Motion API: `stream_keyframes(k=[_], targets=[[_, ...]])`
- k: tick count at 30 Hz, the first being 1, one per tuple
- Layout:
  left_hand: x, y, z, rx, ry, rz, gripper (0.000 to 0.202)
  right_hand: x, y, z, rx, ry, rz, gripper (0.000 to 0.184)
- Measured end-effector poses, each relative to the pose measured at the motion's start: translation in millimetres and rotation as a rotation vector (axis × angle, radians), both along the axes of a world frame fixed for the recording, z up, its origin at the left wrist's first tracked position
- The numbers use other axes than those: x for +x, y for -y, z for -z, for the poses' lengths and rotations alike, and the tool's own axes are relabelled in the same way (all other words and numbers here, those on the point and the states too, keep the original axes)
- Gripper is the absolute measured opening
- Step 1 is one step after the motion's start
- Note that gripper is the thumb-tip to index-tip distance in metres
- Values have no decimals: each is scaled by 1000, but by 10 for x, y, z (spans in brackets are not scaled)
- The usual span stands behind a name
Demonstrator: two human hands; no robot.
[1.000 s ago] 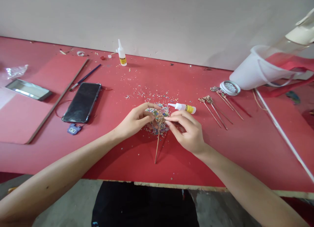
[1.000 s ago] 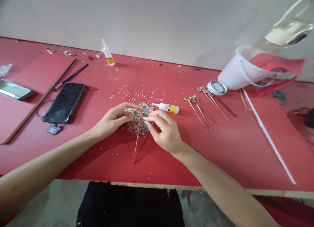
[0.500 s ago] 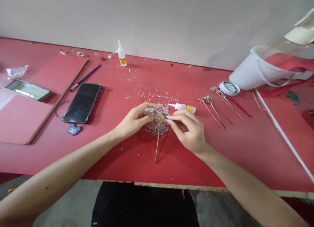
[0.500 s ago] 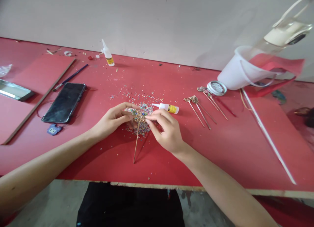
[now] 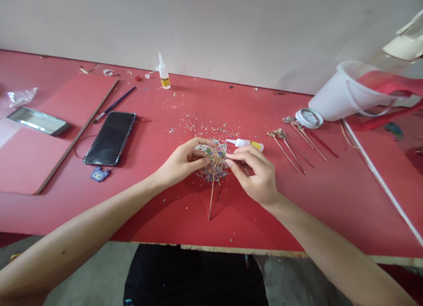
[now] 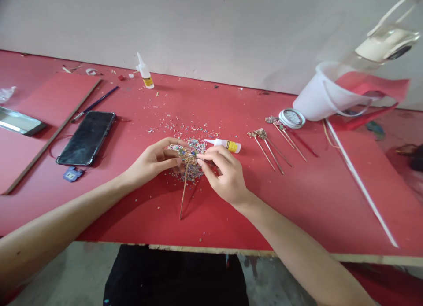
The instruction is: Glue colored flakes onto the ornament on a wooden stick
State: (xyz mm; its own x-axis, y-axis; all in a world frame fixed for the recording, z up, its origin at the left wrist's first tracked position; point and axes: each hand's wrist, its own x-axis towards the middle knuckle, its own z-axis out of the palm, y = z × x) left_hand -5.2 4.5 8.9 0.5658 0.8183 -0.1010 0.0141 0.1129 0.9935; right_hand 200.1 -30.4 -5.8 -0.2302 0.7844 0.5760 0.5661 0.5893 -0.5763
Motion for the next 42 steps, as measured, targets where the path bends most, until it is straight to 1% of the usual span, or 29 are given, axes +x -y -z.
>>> stream_keyframes(k=[8, 17, 28, 30, 34, 37, 42], targets=[[6, -7, 2, 13, -5, -1, 31, 10, 0, 6, -16, 3, 0, 19], [-8, -15, 7, -2, -2, -7, 33, 24, -9, -2, -25, 0, 29, 18], [-83, -79, 9, 43, -7, -67, 33, 108, -52, -12, -58, -32, 82, 14], [-101, -97, 14, 54, -14, -77, 33, 131, -59, -19, -82, -7, 51, 13], [-131, -127, 32, 68, -33, -93, 34, 156, -69, -18, -139, 32, -81, 11], [-142, -136, 43, 83, -43, -106, 33, 152, -61, -3, -187, 47, -141, 12], [-142, -140, 36, 92, -44, -107, 33, 154, -40, 19, -189, 141, -266, 14]])
